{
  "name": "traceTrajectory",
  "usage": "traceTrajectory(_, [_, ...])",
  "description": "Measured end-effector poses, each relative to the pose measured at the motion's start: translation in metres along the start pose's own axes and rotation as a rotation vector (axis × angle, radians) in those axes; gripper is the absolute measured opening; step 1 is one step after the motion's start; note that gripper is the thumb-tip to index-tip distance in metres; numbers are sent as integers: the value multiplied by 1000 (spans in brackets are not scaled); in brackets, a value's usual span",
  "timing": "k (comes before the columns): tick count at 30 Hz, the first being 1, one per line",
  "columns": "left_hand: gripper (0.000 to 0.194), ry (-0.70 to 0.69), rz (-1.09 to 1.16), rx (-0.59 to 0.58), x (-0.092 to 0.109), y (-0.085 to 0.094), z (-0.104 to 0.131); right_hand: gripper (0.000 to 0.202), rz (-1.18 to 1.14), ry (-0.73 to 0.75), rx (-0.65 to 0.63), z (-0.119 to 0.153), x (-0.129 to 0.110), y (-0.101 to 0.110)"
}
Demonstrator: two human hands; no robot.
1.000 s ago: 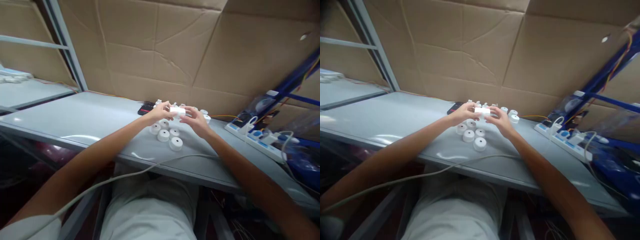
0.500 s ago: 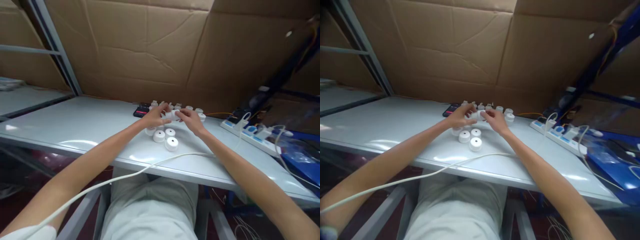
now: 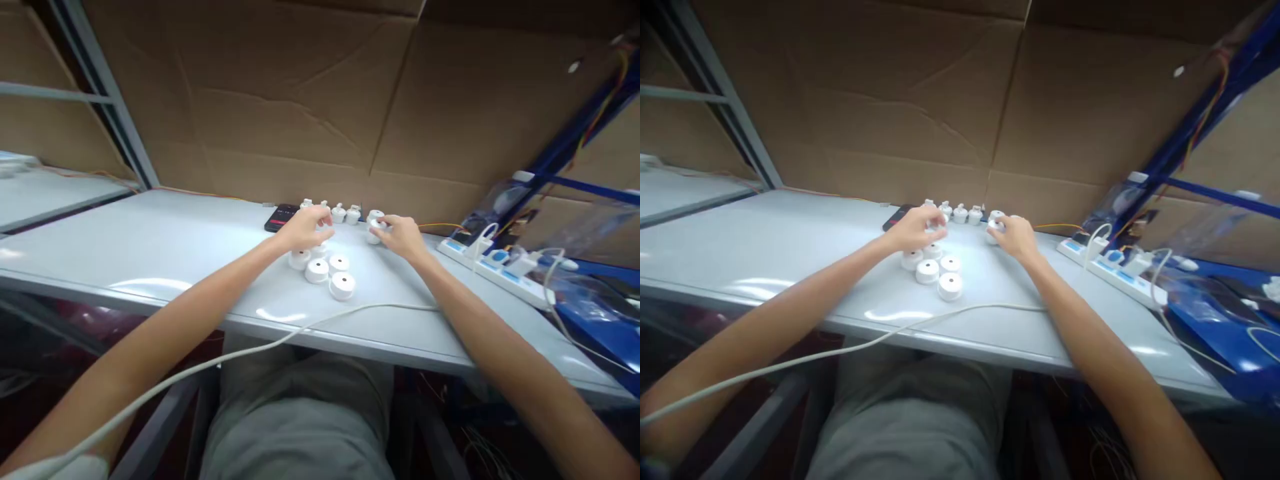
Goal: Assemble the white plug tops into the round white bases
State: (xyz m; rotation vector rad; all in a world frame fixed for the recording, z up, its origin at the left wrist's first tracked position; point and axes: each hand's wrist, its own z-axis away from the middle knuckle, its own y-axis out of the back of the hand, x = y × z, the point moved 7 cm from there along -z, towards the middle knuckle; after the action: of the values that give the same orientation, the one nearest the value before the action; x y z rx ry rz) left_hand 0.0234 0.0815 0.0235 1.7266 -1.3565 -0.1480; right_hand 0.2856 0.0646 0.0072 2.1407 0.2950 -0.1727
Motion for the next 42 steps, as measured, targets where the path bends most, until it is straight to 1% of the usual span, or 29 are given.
traceTrajectory(4, [12,24,-48,13,-5,7,-1,18,-41,7,14,-2,6,1])
traceTrajectory(6, [13,50,-63,30,-10,12,-2,19,-68,31,31,-2,-2,4])
traceTrajectory(8, [16,89,-90,54,-16,17,-3,24,-124,86,33,2,-24,10])
traceTrajectory(10, [19,127,-116,69,-22,20,-3,27,-249,181,-14,11,-57,14])
traceTrajectory(11, [20,138,-128,73,-24,21,-3,28,-321,215,-71,17,-75,14])
traceTrajectory(12, [20,141,-138,71,-25,21,-3,30,-380,243,-160,24,-92,11])
traceTrajectory(14, [20,140,-147,70,-25,21,-3,29,-431,343,-331,39,-124,5])
traceTrajectory(16, [19,145,-154,73,-26,22,-2,24,-436,380,-409,49,-138,0])
traceTrajectory(18, [17,156,-164,69,-27,20,-1,23,-395,371,-446,50,-136,-6])
traceTrajectory(21, [17,159,-172,62,-29,15,-6,24,-304,329,-423,43,-117,-11])
traceTrajectory(24, [22,123,-217,40,-26,2,-27,22,-252,297,-385,35,-100,-11])
traceTrajectory(26, [28,89,-280,-3,-21,-13,-50,23,-237,280,-402,35,-96,-11])
traceTrajectory(30, [35,60,-468,-183,-12,-56,-100,30,-197,305,-452,39,-99,-12])
traceTrajectory(33, [50,72,-560,-313,-12,-83,-124,32,-178,321,-458,41,-100,-10])
traceTrajectory(35, [57,76,-586,-357,-16,-94,-131,33,-161,330,-464,41,-100,-9])
traceTrajectory(38, [59,54,-556,-341,-20,-98,-132,32,-148,339,-438,38,-98,-6])
traceTrajectory(42, [64,13,-525,-348,-17,-98,-120,28,-172,323,-307,28,-90,10])
